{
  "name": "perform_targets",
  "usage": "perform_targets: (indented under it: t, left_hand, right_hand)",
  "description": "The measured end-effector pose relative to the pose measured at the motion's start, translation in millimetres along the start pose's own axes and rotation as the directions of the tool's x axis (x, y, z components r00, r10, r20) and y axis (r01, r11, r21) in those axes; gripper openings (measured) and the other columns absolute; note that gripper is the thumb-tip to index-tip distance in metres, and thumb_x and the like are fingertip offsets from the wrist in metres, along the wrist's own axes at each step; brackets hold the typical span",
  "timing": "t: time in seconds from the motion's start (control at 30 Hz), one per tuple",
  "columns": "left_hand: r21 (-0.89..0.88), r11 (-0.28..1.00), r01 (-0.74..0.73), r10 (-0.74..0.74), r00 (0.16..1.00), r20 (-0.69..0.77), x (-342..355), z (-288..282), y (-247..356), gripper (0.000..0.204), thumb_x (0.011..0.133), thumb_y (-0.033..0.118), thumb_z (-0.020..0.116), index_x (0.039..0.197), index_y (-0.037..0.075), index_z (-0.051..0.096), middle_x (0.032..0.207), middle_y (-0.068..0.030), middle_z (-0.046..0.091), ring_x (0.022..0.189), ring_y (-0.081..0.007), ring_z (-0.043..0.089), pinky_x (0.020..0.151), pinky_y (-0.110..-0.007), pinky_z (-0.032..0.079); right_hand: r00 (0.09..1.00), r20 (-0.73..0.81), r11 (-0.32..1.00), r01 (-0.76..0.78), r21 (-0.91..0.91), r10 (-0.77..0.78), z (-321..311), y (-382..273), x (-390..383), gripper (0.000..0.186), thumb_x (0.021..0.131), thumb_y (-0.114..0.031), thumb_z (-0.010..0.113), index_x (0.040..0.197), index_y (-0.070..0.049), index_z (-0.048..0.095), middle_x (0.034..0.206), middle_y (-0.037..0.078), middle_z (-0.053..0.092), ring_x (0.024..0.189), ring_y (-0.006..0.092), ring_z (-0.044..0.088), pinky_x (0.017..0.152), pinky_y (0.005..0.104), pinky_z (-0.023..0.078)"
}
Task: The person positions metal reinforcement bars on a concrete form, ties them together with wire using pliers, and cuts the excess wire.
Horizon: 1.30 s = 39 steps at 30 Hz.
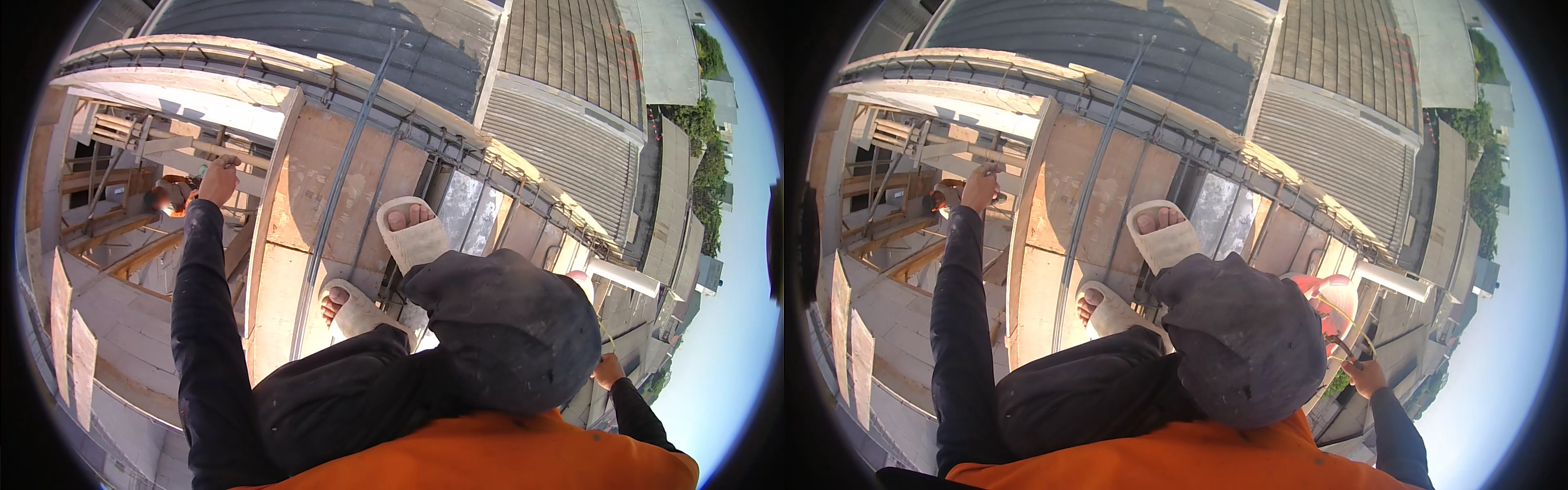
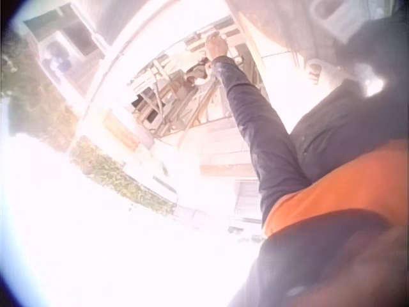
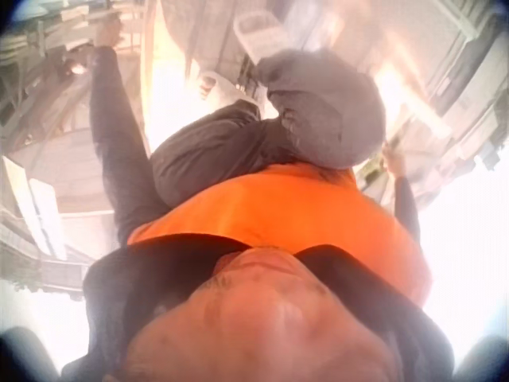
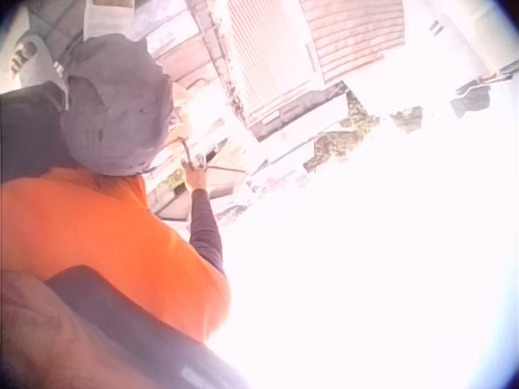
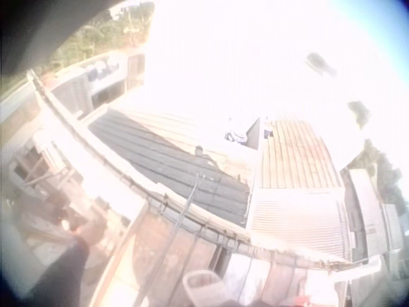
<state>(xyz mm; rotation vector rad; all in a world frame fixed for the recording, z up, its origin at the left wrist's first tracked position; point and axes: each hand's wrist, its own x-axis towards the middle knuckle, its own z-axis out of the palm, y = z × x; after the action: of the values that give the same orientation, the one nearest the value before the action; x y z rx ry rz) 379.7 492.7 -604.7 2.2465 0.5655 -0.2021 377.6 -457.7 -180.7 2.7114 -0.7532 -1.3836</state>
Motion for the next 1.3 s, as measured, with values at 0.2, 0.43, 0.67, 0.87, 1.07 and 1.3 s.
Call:
perform_targets:
  t: [0.2,0.43,0.67,0.87,1.07,1.3]
  left_hand:
    - [-0.329,0.894,0.304,-0.314,0.949,0.022,-7,19,53,0.024,0.098,0.01,0.053,0.114,0.002,0.07,0.072,-0.0048,0.067,0.062,-0.0125,0.063,0.056,-0.03,0.049]
    - [-0.563,0.732,0.383,-0.436,0.899,0.045,-28,9,66,0.027,0.097,0.012,0.053,0.115,0.006,0.072,0.073,-0.0033,0.069,0.06,-0.0107,0.064,0.047,-0.026,0.047]
    - [-0.447,0.871,0.204,-0.252,0.966,-0.05,-33,40,75,0.03,0.098,0.018,0.056,0.119,0.002,0.072,0.085,-0.0078,0.074,0.073,-0.0169,0.072,0.066,-0.03,0.058]
    - [-0.529,0.773,0.351,-0.423,0.906,-0.016,-61,27,108,0.038,0.1,0.023,0.051,0.123,-0.002,0.068,0.081,-0.0114,0.074,0.071,-0.0208,0.072,0.071,-0.036,0.059]
    - [-0.68,0.648,0.341,-0.513,0.857,-0.059,-87,35,123,0.044,0.103,0.033,0.051,0.117,-0.005,0.067,0.083,-0.0129,0.072,0.077,-0.021,0.072,0.076,-0.037,0.057]
    - [-0.83,0.529,0.175,-0.688,0.661,-0.299,-154,32,61,0.051,0.104,0.045,0.054,0.112,-0.003,0.07,0.088,-0.008,0.071,0.087,-0.0182,0.067,0.083,-0.033,0.053]
  right_hand:
    - [0.842,0.536,0.89,0.202,-0.409,0.056,-48,-55,31,0.057,0.089,-0.067,0.071,0.083,-0.011,0.081,0.069,0.004,0.066,0.07,0.015,0.059,0.062,0.0336,0.048]
    - [0.773,0.625,0.879,0.223,-0.422,0.104,-87,-229,12,0.055,0.091,-0.065,0.07,0.085,-0.01,0.08,0.067,0.004,0.064,0.066,0.0135,0.057,0.059,0.0321,0.047]
    - [0.807,0.589,0.898,0.281,-0.339,-0.03,-57,-347,39,0.056,0.093,-0.063,0.068,0.085,-0.009,0.078,0.066,0.003,0.063,0.063,0.0132,0.056,0.058,0.032,0.046]
    - [0.817,0.562,0.935,0.29,-0.205,-0.13,-30,-398,52,0.056,0.095,-0.061,0.066,0.085,-0.007,0.076,0.065,0.003,0.062,0.061,0.0129,0.056,0.056,0.0318,0.045]
    - [0.809,0.551,0.957,0.284,-0.066,-0.202,-10,-424,57,0.056,0.097,-0.06,0.064,0.085,-0.006,0.074,0.065,0.003,0.061,0.059,0.0127,0.055,0.055,0.0317,0.044]
    - [0.802,0.533,0.962,0.255,0.1,-0.269,2,-430,68,0.057,0.099,-0.058,0.062,0.085,-0.004,0.072,0.064,0.002,0.061,0.056,0.0124,0.055,0.053,0.0315,0.043]
